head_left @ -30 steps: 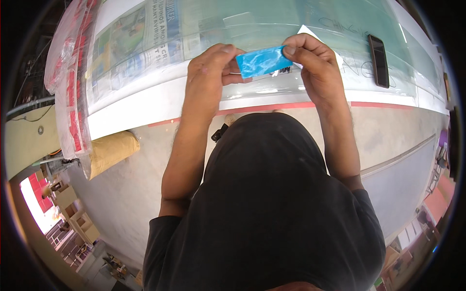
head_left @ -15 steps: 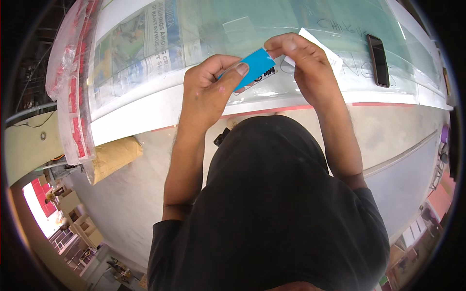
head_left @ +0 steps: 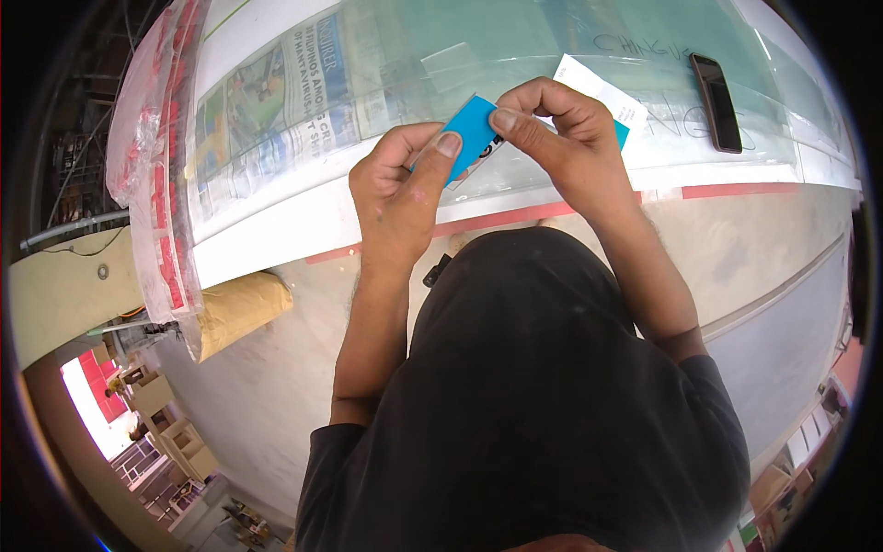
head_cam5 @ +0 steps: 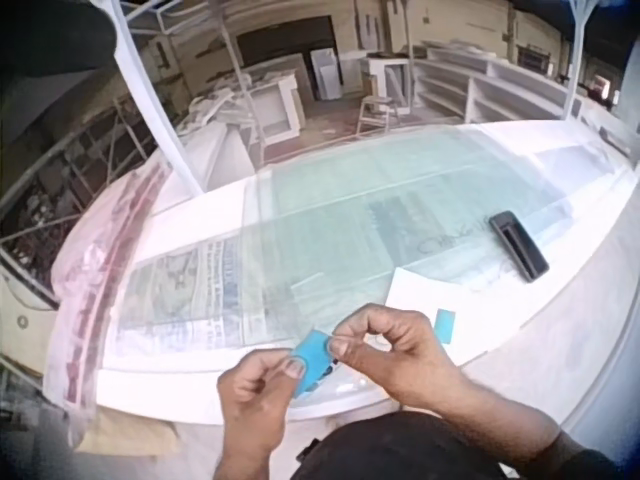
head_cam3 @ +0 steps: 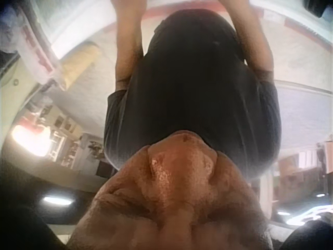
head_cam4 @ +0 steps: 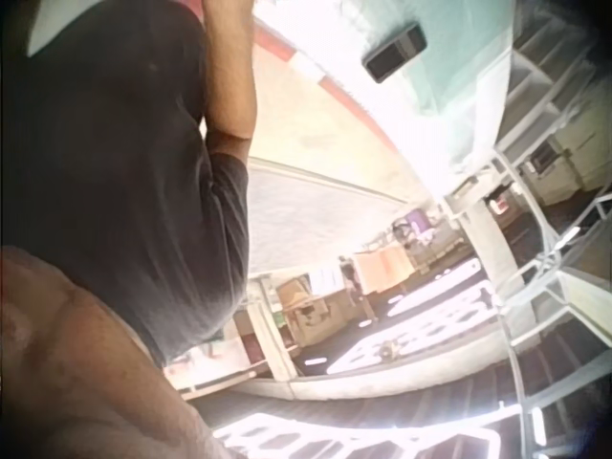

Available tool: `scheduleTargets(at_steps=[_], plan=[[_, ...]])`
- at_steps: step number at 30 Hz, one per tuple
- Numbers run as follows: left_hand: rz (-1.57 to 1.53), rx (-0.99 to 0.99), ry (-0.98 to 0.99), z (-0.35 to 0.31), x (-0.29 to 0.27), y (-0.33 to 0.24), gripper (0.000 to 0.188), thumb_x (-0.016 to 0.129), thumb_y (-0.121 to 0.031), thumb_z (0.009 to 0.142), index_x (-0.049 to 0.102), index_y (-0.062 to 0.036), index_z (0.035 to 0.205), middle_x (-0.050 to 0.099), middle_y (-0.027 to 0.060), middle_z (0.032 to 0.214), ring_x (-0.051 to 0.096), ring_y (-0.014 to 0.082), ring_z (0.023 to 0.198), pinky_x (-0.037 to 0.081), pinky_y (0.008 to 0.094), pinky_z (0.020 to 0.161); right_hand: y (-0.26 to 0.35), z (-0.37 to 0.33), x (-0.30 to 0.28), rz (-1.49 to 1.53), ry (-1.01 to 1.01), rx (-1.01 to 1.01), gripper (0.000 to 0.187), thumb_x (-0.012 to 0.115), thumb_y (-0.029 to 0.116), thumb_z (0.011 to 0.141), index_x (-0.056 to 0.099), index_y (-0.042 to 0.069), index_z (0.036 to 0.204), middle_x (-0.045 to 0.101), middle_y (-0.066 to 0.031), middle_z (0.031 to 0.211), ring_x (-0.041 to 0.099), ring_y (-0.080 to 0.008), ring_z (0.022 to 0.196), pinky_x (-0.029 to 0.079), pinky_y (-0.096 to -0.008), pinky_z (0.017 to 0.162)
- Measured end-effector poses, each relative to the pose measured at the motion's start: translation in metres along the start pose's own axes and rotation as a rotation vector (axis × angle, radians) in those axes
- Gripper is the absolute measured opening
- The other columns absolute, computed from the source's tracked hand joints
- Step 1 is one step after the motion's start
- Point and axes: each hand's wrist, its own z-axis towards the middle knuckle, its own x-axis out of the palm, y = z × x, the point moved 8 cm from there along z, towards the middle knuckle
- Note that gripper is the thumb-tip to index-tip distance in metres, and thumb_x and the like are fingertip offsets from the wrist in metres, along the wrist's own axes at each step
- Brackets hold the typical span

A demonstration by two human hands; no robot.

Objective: Preparing and applying a label to a clear plastic piece.

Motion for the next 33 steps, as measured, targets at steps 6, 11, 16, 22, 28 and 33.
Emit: scheduleTargets(at_steps=[6,11,16,22,28,33], plan=[[-0.016,0.023,-0.034,-0.006,-0.001,0.009,0.020,0.070,-0.014,0.090,0.067,0.0049,0.095,0.067,0.0064,0.079,0.057,0.0062,0.071,0.046,0.0214,0.064,-0.008,-0.007,-0.001,0.165,-0.025,0.106,0.013,0.068,0.013,0.089,0.069,0.000,0.091,0.069,-0.0052,0.084,0.061,-0.0127,0.082,0.043,-0.0319,0.092],[-0.006,0.043,-0.046,-0.009,0.000,0.010,0.019,0.070,-0.014,0.090,0.068,0.0041,0.095,0.067,0.0043,0.079,0.055,0.0050,0.070,0.044,0.0207,0.062,-0.008,-0.006,-0.007,0.132,-0.037,0.094,0.013,0.067,0.013,0.090,0.069,0.000,0.093,0.069,-0.0056,0.084,0.062,-0.0131,0.084,0.044,-0.0312,0.092],[0.006,0.054,-0.056,-0.010,0.004,0.006,0.016,0.069,-0.013,0.089,0.068,0.0023,0.094,0.066,0.0025,0.077,0.053,0.0042,0.070,0.043,0.0203,0.062,0.000,-0.008,-0.006,-0.039,-0.033,-0.042,0.011,0.069,0.011,0.088,0.070,0.002,0.093,0.069,-0.0042,0.086,0.062,-0.0126,0.086,0.044,-0.0307,0.093],[0.193,0.179,-0.059,-0.012,0.004,-0.007,0.014,0.070,-0.011,0.087,0.069,0.0016,0.093,0.066,0.0037,0.077,0.054,0.0046,0.068,0.043,0.0207,0.060,0.000,-0.007,-0.009,-0.019,0.001,-0.026,0.009,0.071,0.009,0.086,0.070,0.003,0.093,0.070,-0.0042,0.088,0.062,-0.0125,0.086,0.045,-0.0306,0.091],[0.363,0.498,-0.011,-0.013,0.008,-0.025,0.013,0.071,-0.008,0.084,0.069,0.0006,0.094,0.070,0.0101,0.081,0.063,0.0123,0.068,0.048,0.0241,0.061,0.006,-0.010,-0.010,-0.097,-0.015,-0.139,0.014,0.074,0.007,0.084,0.070,0.004,0.097,0.070,-0.0052,0.091,0.064,-0.0137,0.088,0.046,-0.0304,0.091],[0.359,0.525,-0.008,-0.011,0.007,-0.025,0.013,0.072,-0.005,0.083,0.069,0.0000,0.095,0.071,0.0106,0.083,0.064,0.0141,0.068,0.049,0.0248,0.062,0.005,-0.007,-0.008,-0.086,0.007,-0.150,0.016,0.075,0.008,0.084,0.070,0.004,0.099,0.071,-0.0057,0.092,0.065,-0.0144,0.090,0.047,-0.0305,0.090]])
